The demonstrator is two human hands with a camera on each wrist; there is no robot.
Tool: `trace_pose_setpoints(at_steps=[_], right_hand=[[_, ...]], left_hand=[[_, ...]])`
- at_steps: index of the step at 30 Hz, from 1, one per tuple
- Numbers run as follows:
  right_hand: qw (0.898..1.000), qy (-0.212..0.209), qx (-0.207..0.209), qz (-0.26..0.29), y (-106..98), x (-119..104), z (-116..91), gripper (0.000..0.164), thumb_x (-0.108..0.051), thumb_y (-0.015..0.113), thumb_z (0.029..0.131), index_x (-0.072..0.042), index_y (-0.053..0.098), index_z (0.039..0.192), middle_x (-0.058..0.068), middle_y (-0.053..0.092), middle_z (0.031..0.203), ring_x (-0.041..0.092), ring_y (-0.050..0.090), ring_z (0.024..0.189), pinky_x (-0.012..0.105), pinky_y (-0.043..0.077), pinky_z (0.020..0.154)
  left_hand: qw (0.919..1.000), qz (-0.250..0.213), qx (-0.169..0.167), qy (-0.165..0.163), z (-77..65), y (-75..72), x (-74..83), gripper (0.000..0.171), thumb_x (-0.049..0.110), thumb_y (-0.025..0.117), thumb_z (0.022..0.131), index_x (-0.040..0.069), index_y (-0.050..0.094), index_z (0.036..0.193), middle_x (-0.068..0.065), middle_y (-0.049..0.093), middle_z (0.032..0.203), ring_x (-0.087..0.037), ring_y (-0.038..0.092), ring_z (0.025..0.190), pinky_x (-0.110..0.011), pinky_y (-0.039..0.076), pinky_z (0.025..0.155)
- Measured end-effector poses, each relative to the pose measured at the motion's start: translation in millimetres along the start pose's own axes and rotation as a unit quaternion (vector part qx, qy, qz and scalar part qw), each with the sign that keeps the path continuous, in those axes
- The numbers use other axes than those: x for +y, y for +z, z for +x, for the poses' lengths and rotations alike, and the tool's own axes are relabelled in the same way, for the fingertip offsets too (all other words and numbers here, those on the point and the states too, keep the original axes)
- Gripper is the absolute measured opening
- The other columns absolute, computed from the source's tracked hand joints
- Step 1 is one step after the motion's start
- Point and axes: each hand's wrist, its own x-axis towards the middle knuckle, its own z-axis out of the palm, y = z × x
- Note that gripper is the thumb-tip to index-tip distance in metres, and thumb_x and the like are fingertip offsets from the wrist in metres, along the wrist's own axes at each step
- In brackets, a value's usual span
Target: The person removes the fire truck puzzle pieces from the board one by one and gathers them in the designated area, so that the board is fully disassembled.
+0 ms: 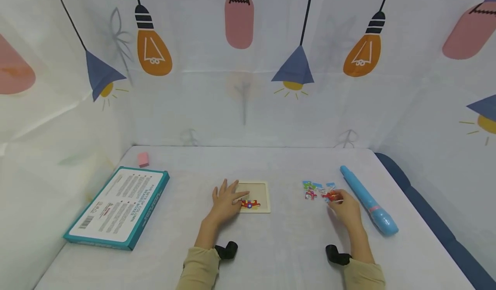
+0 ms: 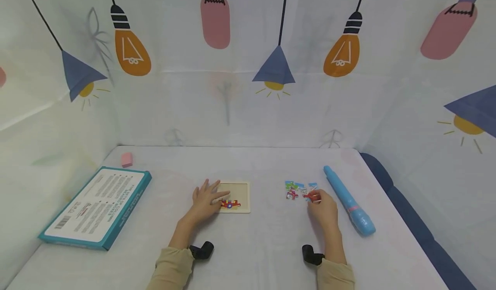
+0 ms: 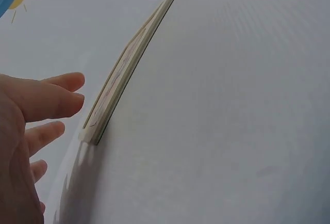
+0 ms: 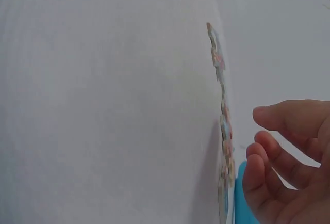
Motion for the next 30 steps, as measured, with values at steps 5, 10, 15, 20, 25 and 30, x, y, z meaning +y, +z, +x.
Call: trace_pose_setpoints(at_steps=[5, 10, 15, 20, 25, 30], right_hand=[[0.999, -0.037, 0.018, 0.015, 13, -13, 2, 0.032, -0.005, 0.061, 0.084, 0.004, 0.054, 0.115, 0.023, 0.058, 0.103, 0.031, 0.054, 0.09, 0.039, 0.045, 0.075], [0.997, -0.051, 0.008, 0.06, 28, -29, 4, 0.033, -0.004, 0.062, 0.084, 0.003, 0.055, 0.115, 0.021, 0.059, 0.104, 0.032, 0.056, 0.094, 0.037, 0.048, 0.077], [0.993, -0.071, -0.012, 0.09, 44, -45, 4, 0.031, -0.004, 0.062, 0.085, 0.002, 0.056, 0.115, 0.02, 0.059, 0.106, 0.032, 0.056, 0.099, 0.043, 0.047, 0.084], [0.991, -0.085, -0.026, 0.101, 63, -62, 6, 0.03, -0.005, 0.063, 0.084, -0.001, 0.058, 0.113, 0.018, 0.06, 0.106, 0.03, 0.056, 0.099, 0.044, 0.047, 0.085], [0.989, -0.105, -0.038, 0.102, 84, -83, 3, 0.029, -0.005, 0.066, 0.081, -0.003, 0.06, 0.109, 0.013, 0.062, 0.103, 0.027, 0.058, 0.096, 0.041, 0.05, 0.082], [0.982, -0.145, -0.066, 0.104, 101, -102, -6, 0.026, -0.003, 0.067, 0.079, -0.003, 0.061, 0.105, 0.011, 0.062, 0.1, 0.025, 0.058, 0.092, 0.04, 0.05, 0.08]], left_hand=[[0.9983, 0.033, 0.007, -0.047, -3.4, -4.2, -2.9, 0.046, 0.026, 0.06, 0.083, 0.019, 0.057, 0.128, -0.014, 0.038, 0.143, -0.044, 0.015, 0.136, -0.066, 0.005, 0.102], [0.995, 0.046, 0.014, -0.088, -5.5, -3.9, -4.8, 0.056, 0.039, 0.06, 0.082, 0.016, 0.051, 0.133, -0.017, 0.036, 0.144, -0.044, 0.014, 0.137, -0.066, 0.003, 0.102], [0.9933, 0.051, 0.013, -0.102, -5.9, -0.2, -8.0, 0.061, 0.047, 0.059, 0.081, 0.015, 0.052, 0.132, -0.016, 0.035, 0.145, -0.042, 0.013, 0.137, -0.066, 0.002, 0.103], [0.9924, 0.05, 0.012, -0.112, -6.7, 0.3, -8.7, 0.06, 0.048, 0.06, 0.08, 0.016, 0.054, 0.13, -0.017, 0.035, 0.145, -0.043, 0.013, 0.137, -0.066, 0.002, 0.103], [0.992, 0.054, 0.014, -0.113, -8.0, -1.2, -8.4, 0.06, 0.047, 0.062, 0.079, 0.017, 0.055, 0.13, -0.016, 0.036, 0.145, -0.044, 0.013, 0.137, -0.066, 0.002, 0.103], [0.9917, 0.058, 0.014, -0.114, -8.8, -1.0, -7.7, 0.061, 0.046, 0.064, 0.076, 0.017, 0.055, 0.129, -0.016, 0.036, 0.144, -0.045, 0.014, 0.136, -0.067, 0.002, 0.102]])
